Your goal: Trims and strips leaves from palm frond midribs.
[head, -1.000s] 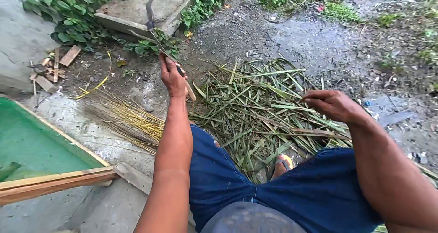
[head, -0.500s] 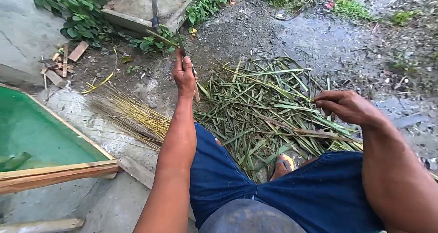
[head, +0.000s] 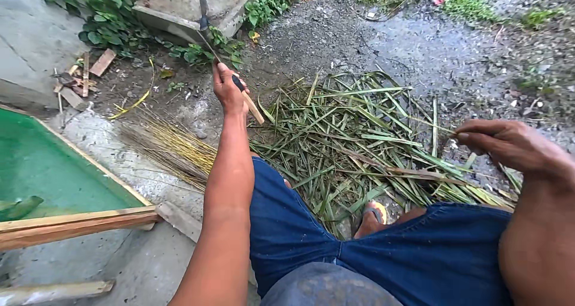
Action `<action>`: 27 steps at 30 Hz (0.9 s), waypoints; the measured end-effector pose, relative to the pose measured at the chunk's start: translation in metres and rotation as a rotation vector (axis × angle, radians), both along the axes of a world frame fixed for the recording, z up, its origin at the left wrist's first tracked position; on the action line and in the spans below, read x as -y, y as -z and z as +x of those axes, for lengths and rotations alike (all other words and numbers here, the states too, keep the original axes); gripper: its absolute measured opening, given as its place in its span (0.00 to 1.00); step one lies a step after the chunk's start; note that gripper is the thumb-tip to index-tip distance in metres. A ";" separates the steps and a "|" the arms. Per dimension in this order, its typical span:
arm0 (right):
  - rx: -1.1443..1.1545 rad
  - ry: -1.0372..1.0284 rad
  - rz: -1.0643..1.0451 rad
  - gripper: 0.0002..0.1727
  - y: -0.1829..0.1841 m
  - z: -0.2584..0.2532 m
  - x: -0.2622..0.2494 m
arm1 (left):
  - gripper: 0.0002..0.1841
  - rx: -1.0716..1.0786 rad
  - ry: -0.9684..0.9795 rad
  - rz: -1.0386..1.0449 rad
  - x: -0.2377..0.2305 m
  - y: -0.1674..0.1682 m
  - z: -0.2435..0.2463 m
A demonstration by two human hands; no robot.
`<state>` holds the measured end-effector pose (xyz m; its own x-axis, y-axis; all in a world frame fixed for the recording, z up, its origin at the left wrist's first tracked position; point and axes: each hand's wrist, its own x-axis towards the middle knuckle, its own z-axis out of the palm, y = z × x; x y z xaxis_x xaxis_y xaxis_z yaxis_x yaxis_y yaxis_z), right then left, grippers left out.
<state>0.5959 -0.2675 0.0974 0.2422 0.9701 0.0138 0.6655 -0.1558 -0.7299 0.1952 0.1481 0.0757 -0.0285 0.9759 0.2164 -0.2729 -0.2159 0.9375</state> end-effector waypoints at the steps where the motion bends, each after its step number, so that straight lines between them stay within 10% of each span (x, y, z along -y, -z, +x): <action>1: -0.014 0.041 0.014 0.14 0.004 0.008 0.006 | 0.25 -0.015 -0.013 -0.021 -0.005 0.001 -0.003; 6: -0.107 0.231 -0.028 0.12 0.015 0.018 0.011 | 0.25 -0.306 0.036 -0.274 -0.007 0.013 -0.002; 27: -0.273 -0.042 -0.318 0.17 0.016 -0.025 -0.048 | 0.21 0.033 0.675 -0.200 0.081 0.017 0.057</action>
<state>0.5708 -0.2192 0.0816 0.1560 0.9248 -0.3469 0.4644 -0.3786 -0.8006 0.2527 0.0675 0.0585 0.5937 0.8037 0.0407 -0.3155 0.1860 0.9305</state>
